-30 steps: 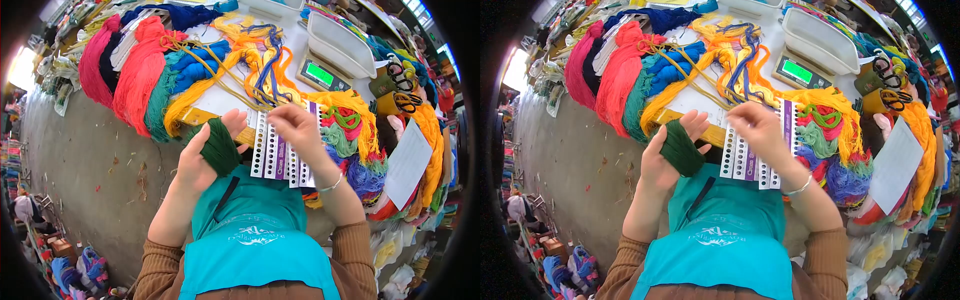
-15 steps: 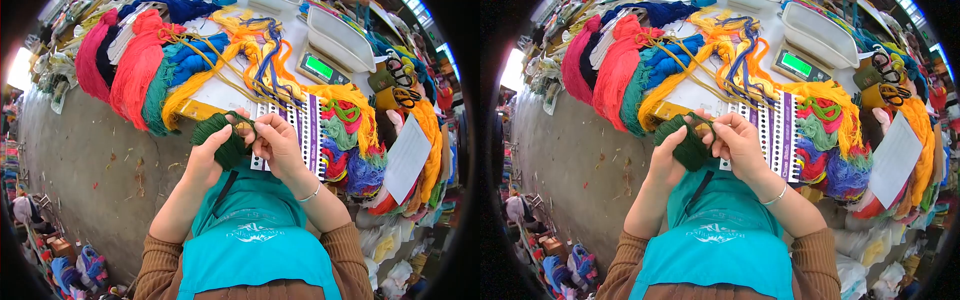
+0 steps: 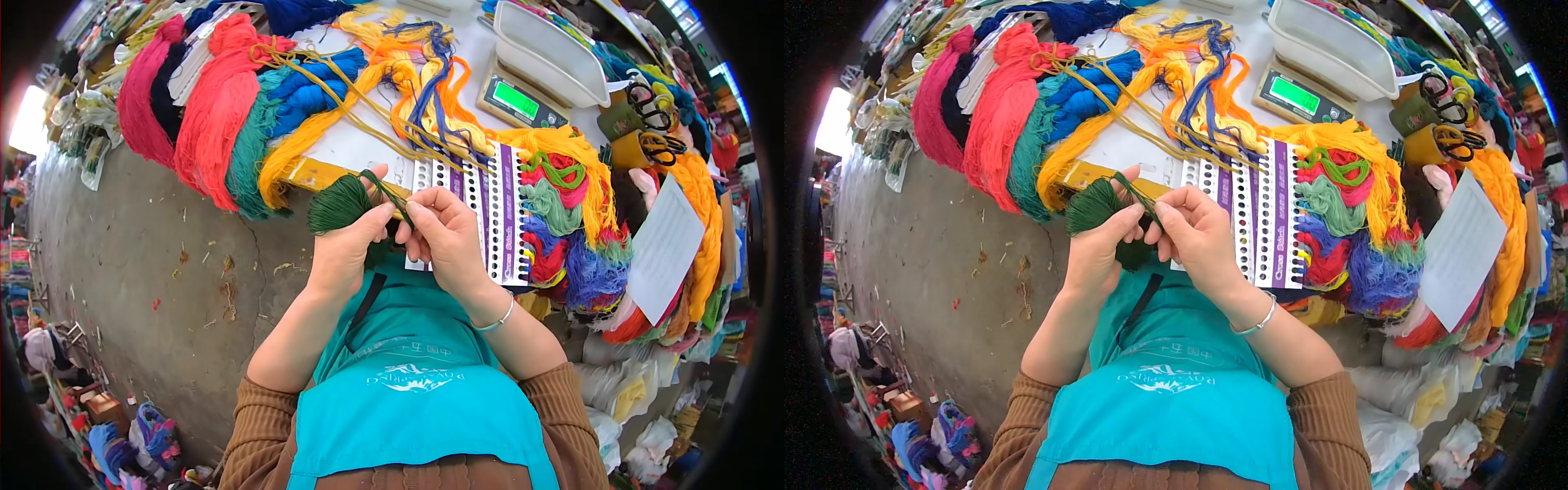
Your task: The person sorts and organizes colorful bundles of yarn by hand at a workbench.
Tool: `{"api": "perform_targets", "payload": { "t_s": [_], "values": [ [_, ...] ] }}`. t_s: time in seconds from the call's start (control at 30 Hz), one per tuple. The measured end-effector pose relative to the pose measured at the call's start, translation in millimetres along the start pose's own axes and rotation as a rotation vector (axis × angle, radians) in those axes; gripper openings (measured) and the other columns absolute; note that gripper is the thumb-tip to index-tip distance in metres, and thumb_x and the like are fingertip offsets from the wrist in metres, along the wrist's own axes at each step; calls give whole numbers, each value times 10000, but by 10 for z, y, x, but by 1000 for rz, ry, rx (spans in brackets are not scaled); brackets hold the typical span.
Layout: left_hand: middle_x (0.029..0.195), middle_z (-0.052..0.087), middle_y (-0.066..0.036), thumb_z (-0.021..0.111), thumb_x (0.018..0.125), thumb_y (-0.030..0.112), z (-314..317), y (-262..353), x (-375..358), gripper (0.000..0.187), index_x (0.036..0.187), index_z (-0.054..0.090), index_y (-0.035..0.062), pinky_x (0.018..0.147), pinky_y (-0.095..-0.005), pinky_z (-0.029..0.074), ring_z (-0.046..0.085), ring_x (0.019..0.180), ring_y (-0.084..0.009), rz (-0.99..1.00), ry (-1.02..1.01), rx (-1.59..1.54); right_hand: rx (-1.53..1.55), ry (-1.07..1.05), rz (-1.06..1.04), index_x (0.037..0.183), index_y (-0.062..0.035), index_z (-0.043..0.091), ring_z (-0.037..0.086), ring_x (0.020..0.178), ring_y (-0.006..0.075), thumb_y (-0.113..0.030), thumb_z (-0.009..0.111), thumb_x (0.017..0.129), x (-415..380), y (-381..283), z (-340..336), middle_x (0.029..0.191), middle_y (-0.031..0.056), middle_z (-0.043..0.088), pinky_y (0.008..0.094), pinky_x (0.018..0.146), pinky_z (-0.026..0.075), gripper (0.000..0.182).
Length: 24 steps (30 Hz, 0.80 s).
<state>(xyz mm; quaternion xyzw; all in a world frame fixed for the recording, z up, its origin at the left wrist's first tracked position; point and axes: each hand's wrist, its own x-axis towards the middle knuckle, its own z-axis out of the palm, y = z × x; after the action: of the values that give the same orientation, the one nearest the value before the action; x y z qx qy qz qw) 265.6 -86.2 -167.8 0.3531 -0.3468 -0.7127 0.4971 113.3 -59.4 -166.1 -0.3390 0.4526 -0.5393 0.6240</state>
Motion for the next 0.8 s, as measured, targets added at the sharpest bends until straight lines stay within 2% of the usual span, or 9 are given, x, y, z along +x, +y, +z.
{"api": "perform_targets", "payload": {
  "t_s": [0.5,0.8],
  "values": [
    [984,616,-7,644,893,36,-2,-18,26,492,1365,517,-23,667,-194,420,497,749,-36,4,-5,19,34,-3,-5,1013,-19,561,537,502,61,-153,545,1003,23,41,-32,739,57,656,173,415,352,135],
    [897,592,5,652,881,18,39,16,21,522,1378,501,-27,667,-196,428,501,717,-42,-17,16,17,20,-14,-6,1028,-21,558,540,509,64,-157,541,1008,26,59,-24,739,51,653,170,422,345,140]
  ]
}}
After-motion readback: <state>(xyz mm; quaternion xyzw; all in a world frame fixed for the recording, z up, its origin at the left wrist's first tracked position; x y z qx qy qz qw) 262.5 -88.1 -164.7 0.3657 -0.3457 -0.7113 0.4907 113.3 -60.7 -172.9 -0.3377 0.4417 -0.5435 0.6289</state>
